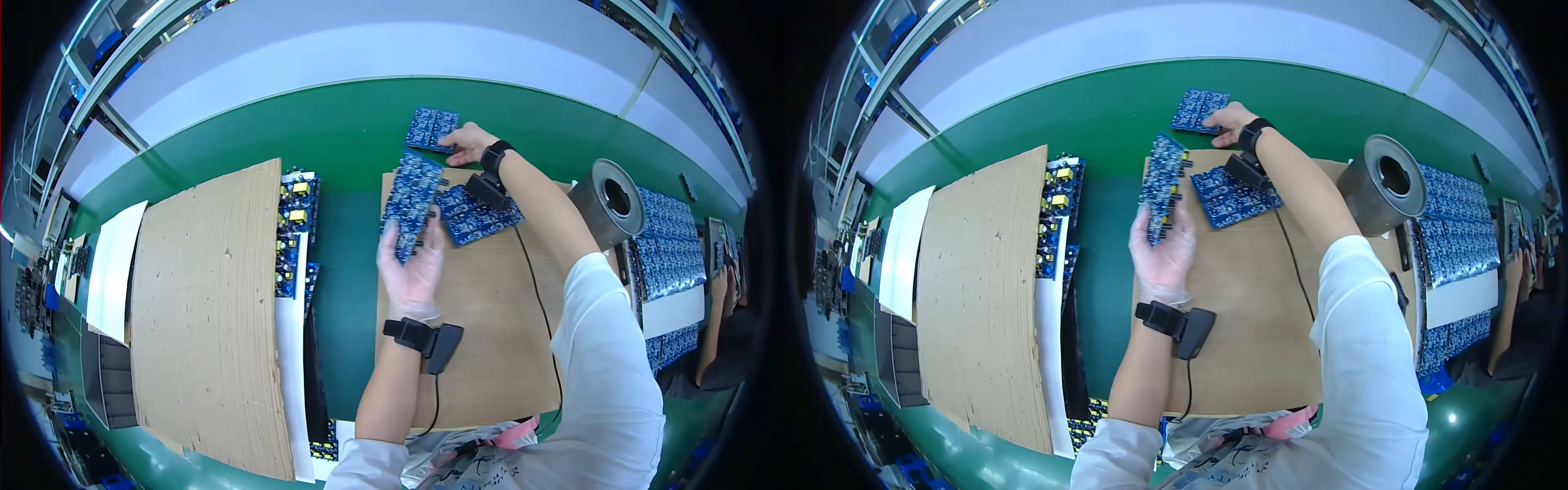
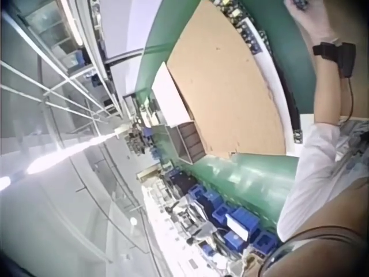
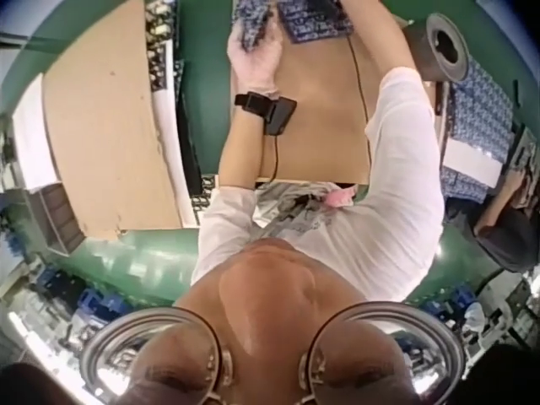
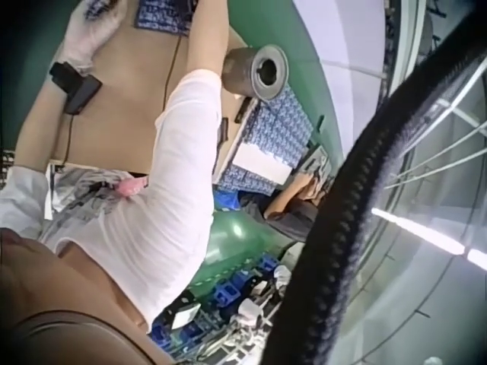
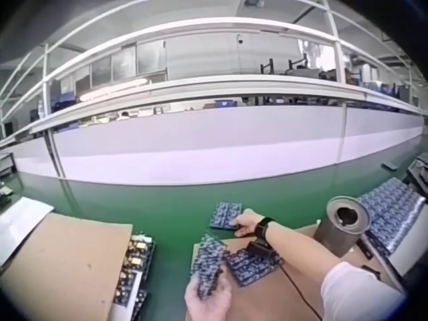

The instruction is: The person picks up a circuit board, turns it over, and sets it down. They pick up another circuit board, turn it over, and brush it with a brush before applying a sticker to it.

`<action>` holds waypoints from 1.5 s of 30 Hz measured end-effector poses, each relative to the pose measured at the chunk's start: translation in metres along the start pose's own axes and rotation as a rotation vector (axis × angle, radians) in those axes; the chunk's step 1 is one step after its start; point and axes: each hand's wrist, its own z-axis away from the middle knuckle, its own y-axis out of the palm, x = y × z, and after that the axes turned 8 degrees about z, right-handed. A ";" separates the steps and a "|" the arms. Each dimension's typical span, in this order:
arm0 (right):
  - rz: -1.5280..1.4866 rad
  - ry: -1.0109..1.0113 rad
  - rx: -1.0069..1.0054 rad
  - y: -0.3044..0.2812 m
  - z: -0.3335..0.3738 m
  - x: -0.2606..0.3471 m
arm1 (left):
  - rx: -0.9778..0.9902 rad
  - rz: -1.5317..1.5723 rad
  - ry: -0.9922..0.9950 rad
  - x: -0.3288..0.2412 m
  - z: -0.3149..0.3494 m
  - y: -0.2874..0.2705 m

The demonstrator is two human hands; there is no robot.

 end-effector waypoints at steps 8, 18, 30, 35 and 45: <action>-0.362 -0.133 0.009 0.005 0.008 0.011 | 0.037 -0.093 -0.155 0.016 0.004 -0.002; -0.507 -0.407 -0.144 -0.044 0.226 -0.064 | 0.150 -0.201 0.036 0.002 -0.005 0.001; -0.291 -0.354 -0.152 -0.097 0.329 -0.190 | 0.233 -0.713 -0.128 0.052 0.040 0.036; -0.012 -0.725 -0.336 -0.116 0.354 -0.139 | 0.272 -0.674 -0.287 0.084 0.075 0.045; -0.952 -0.459 0.212 -0.086 0.303 -0.145 | 0.020 -0.855 -0.281 0.122 0.086 0.021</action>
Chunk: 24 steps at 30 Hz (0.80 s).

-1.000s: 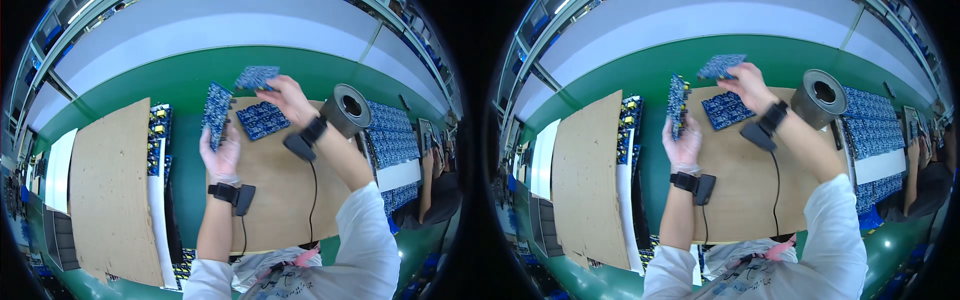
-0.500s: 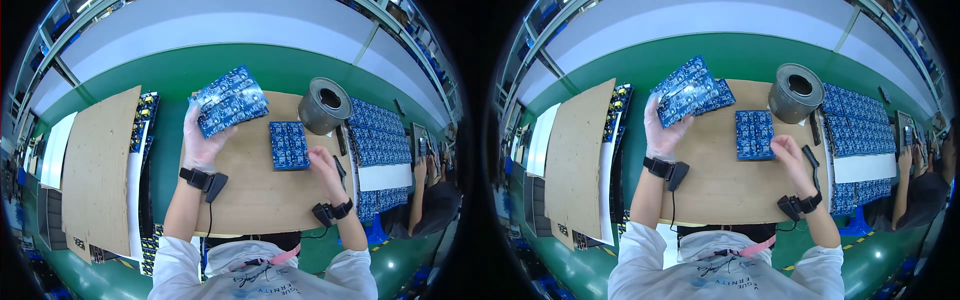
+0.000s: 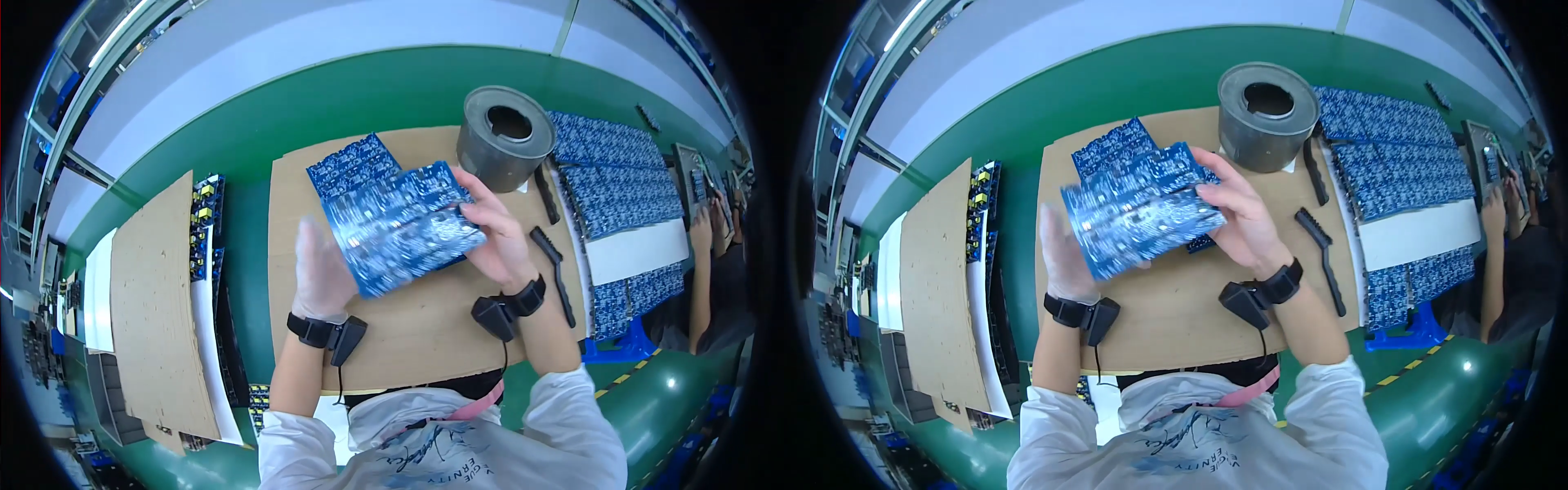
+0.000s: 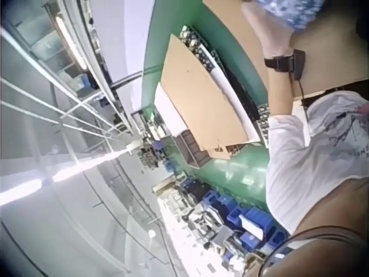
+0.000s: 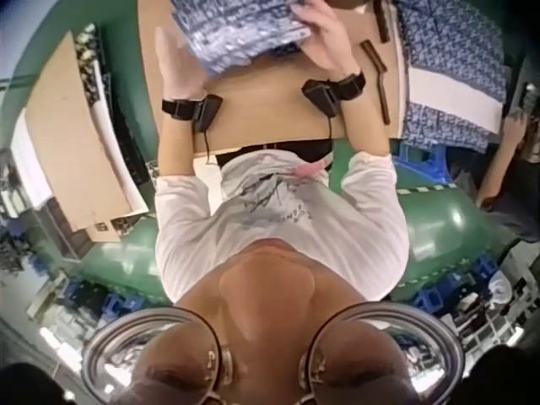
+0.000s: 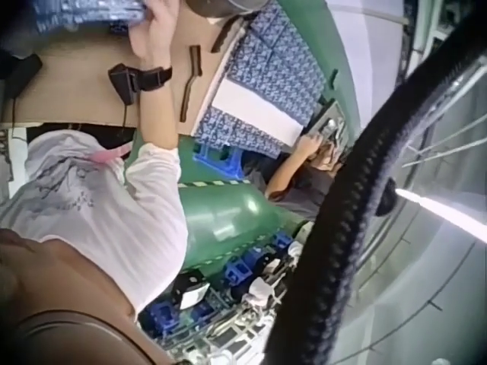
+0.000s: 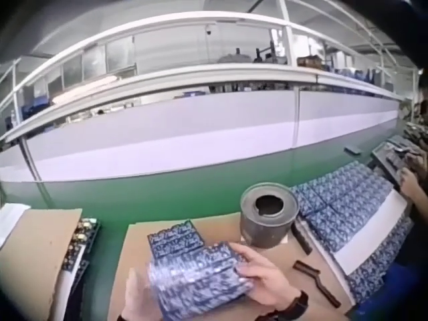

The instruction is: The person picks up a circuit board, turns it over, and sets it down. They pick up another circuit board, turn it over, and brush it with a brush before applying a sticker to it.

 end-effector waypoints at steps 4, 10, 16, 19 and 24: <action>-0.003 0.209 0.203 -0.015 -0.003 0.007 | 0.071 0.017 -0.336 -0.005 -0.012 -0.038; 0.082 0.303 0.163 -0.018 -0.004 0.005 | 0.246 -0.613 -0.365 -0.001 0.000 -0.035; -0.233 0.172 0.197 -0.006 -0.005 -0.009 | -0.108 -0.295 0.018 -0.007 -0.005 -0.063; -0.169 0.170 0.133 0.002 0.002 -0.016 | -0.136 -0.231 0.168 -0.007 -0.007 -0.054; 0.158 0.118 0.097 0.009 0.008 -0.010 | 0.056 -0.322 0.226 -0.006 -0.001 -0.026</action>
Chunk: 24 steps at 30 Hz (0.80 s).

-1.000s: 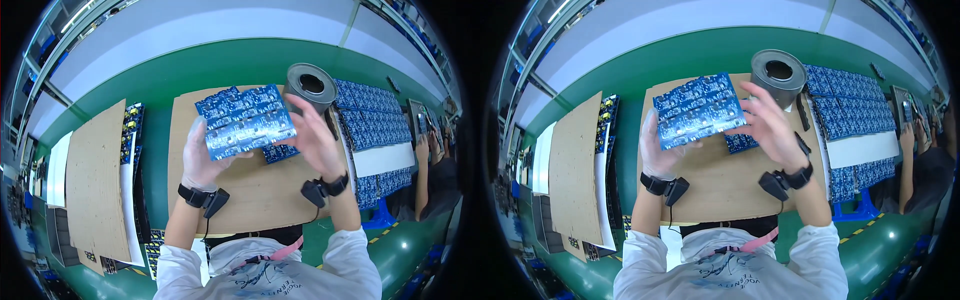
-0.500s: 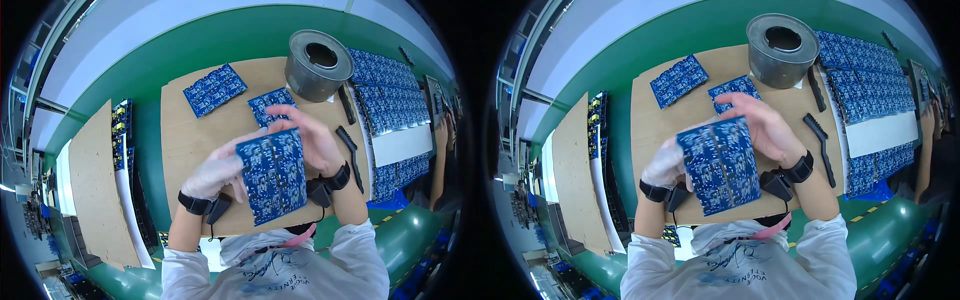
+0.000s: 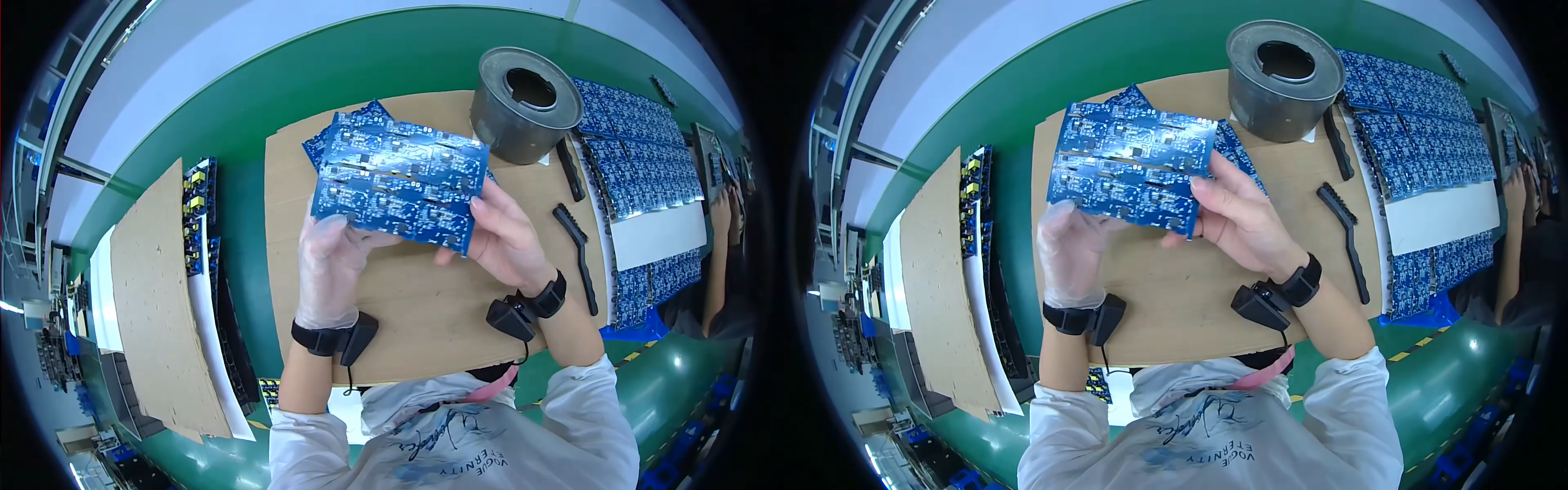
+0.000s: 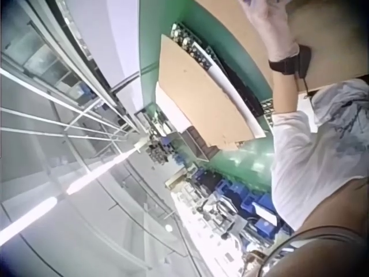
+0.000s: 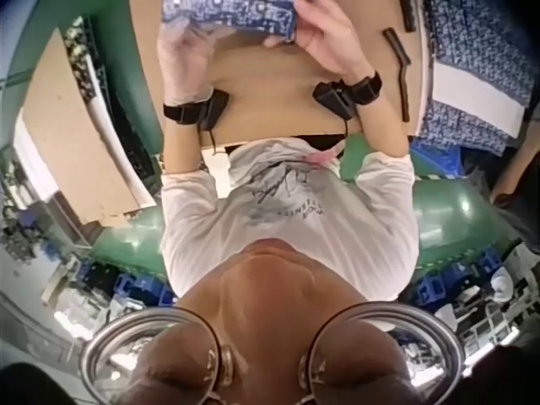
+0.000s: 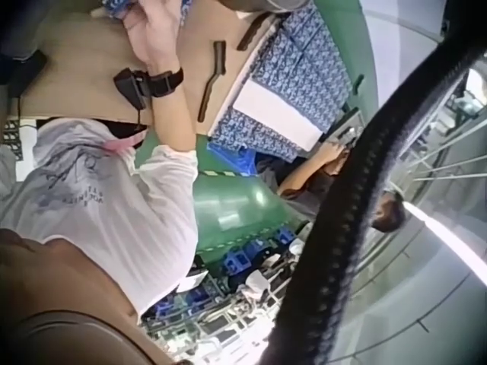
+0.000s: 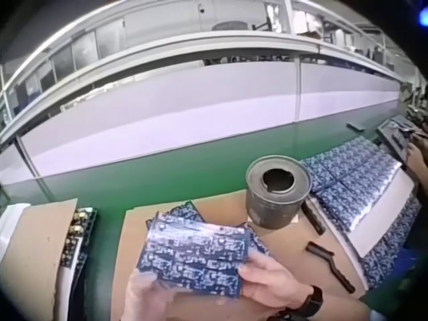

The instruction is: The person picks up a circuit board, turns it over, and sets it down. They pick up another circuit board, turn it over, and brush it with a brush before applying a sticker to it.

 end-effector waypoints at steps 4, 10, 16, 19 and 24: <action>-0.190 -0.205 0.340 -0.037 -0.003 -0.005 | 0.133 0.120 -0.128 -0.013 0.001 -0.005; -0.176 -0.111 0.174 -0.026 0.004 -0.001 | 0.040 -0.107 -0.057 0.007 0.008 -0.015; -0.149 -0.077 0.189 -0.020 0.000 -0.005 | -0.064 0.079 -0.133 0.003 0.006 -0.025; -0.144 -0.085 0.169 -0.021 -0.001 -0.004 | -0.095 0.158 -0.190 0.003 0.005 -0.031; -0.208 -0.035 0.170 -0.024 0.001 -0.006 | -0.027 0.357 -0.292 0.012 0.010 -0.025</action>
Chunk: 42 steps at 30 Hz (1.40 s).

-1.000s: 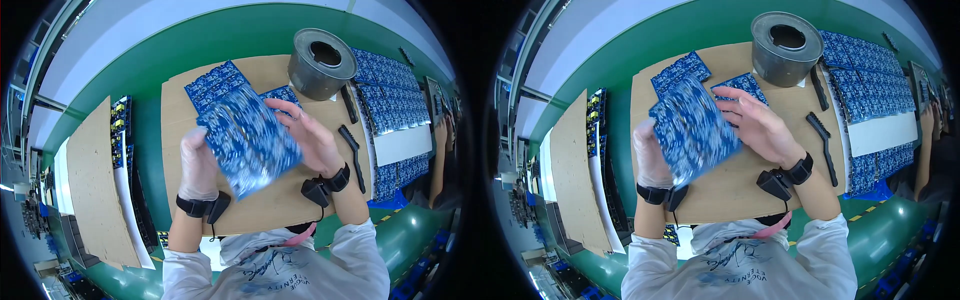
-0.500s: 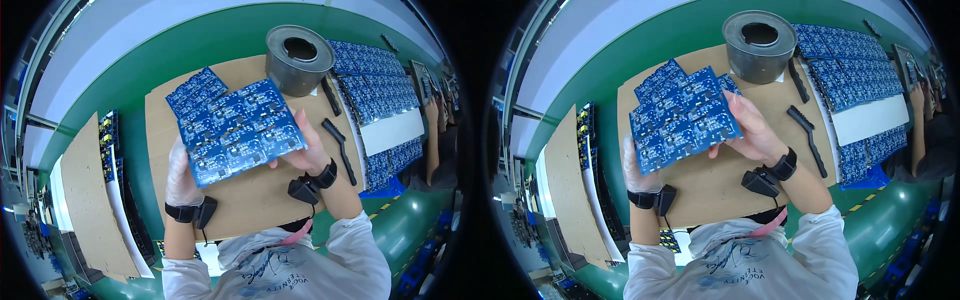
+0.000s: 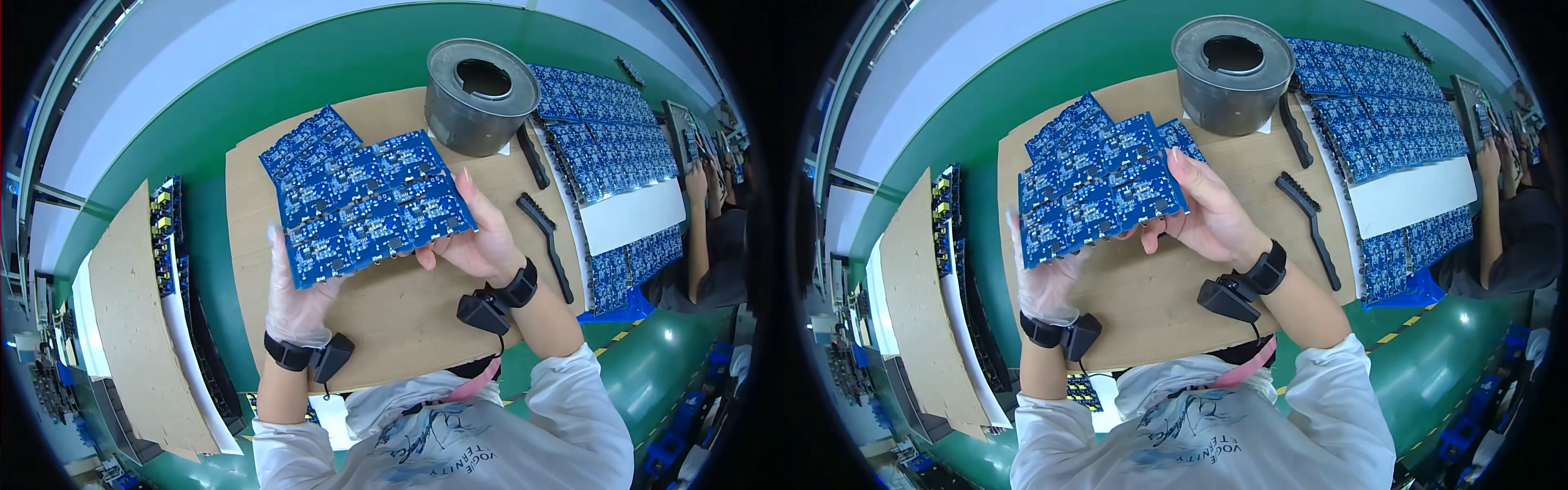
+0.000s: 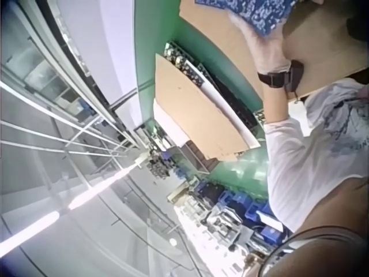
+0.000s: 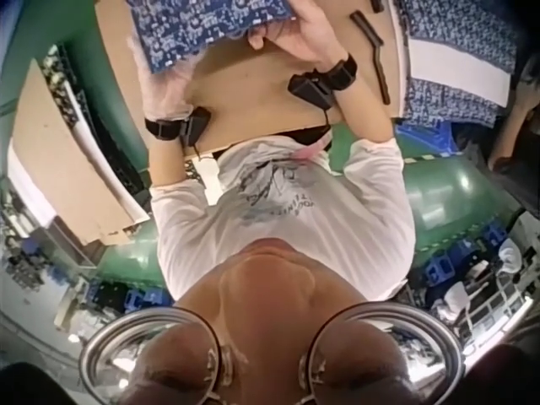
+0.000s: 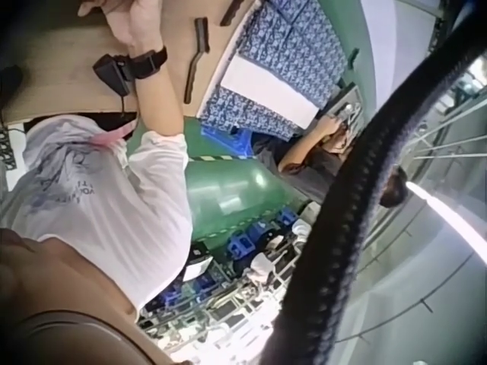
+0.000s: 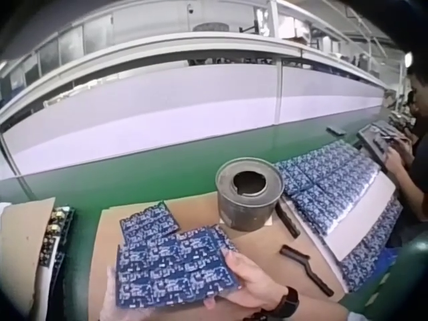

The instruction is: The person picks up a circuit board, turns it over, and sets it down. They pick up another circuit board, turn it over, and brush it with a brush before applying a sticker to it.

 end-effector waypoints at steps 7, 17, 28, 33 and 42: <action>-0.091 0.060 -0.003 0.000 -0.002 -0.007 | 0.070 0.179 -0.021 0.009 -0.004 0.008; -0.148 0.065 0.011 -0.004 -0.006 -0.010 | 0.033 0.236 0.021 0.004 -0.009 0.007; 0.062 0.066 -0.070 0.007 0.002 -0.007 | 0.058 0.206 0.021 0.005 -0.006 0.001; 0.100 0.066 -0.063 0.010 0.001 -0.010 | 0.027 0.127 0.041 0.003 -0.001 0.001; 0.093 0.059 -0.076 0.011 0.000 -0.008 | -0.076 0.043 0.060 0.003 0.001 0.003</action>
